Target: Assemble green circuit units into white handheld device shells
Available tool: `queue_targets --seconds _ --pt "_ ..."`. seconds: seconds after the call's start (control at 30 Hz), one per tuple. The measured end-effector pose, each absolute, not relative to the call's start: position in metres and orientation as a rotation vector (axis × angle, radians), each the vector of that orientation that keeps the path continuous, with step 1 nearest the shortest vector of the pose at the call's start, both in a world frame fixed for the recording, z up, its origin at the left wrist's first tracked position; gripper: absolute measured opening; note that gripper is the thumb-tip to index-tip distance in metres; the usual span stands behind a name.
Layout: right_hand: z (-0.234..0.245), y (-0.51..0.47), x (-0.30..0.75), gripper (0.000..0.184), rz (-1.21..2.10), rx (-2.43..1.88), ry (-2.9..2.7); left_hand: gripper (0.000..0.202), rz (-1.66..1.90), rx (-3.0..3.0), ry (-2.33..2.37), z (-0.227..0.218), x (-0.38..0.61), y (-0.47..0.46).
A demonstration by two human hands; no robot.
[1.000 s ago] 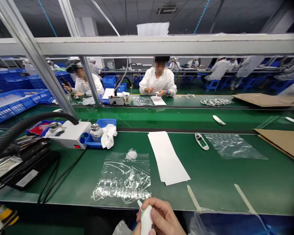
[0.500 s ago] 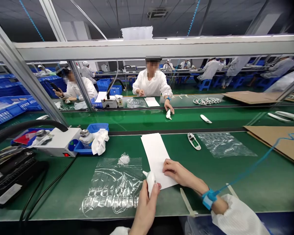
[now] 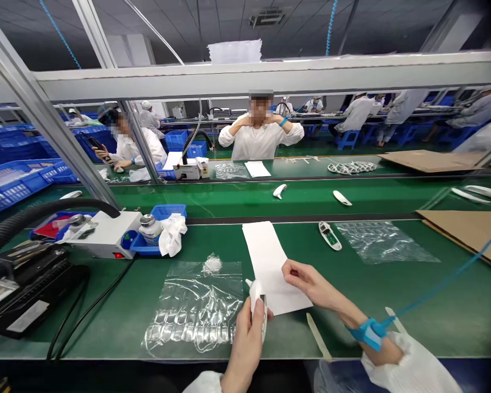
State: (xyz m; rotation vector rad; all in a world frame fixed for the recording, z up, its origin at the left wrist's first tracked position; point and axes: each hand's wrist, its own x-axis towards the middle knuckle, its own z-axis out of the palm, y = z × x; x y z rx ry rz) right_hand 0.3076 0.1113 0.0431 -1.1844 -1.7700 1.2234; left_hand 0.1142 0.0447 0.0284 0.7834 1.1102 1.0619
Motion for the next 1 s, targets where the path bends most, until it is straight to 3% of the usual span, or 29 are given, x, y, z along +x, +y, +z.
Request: queue_targets --seconds 0.17,0.43,1.0 --pt "0.081 0.08 0.265 0.015 1.483 -1.06 -1.756 0.06 0.981 0.627 1.014 0.043 0.099 0.035" --pt "0.083 0.067 0.212 0.016 1.097 -1.188 -1.997 0.056 1.042 0.532 0.988 0.036 0.087 0.025" --pt "0.078 0.067 0.201 0.018 1.129 -1.221 -1.963 0.06 1.053 0.469 1.039 0.033 0.082 0.019"
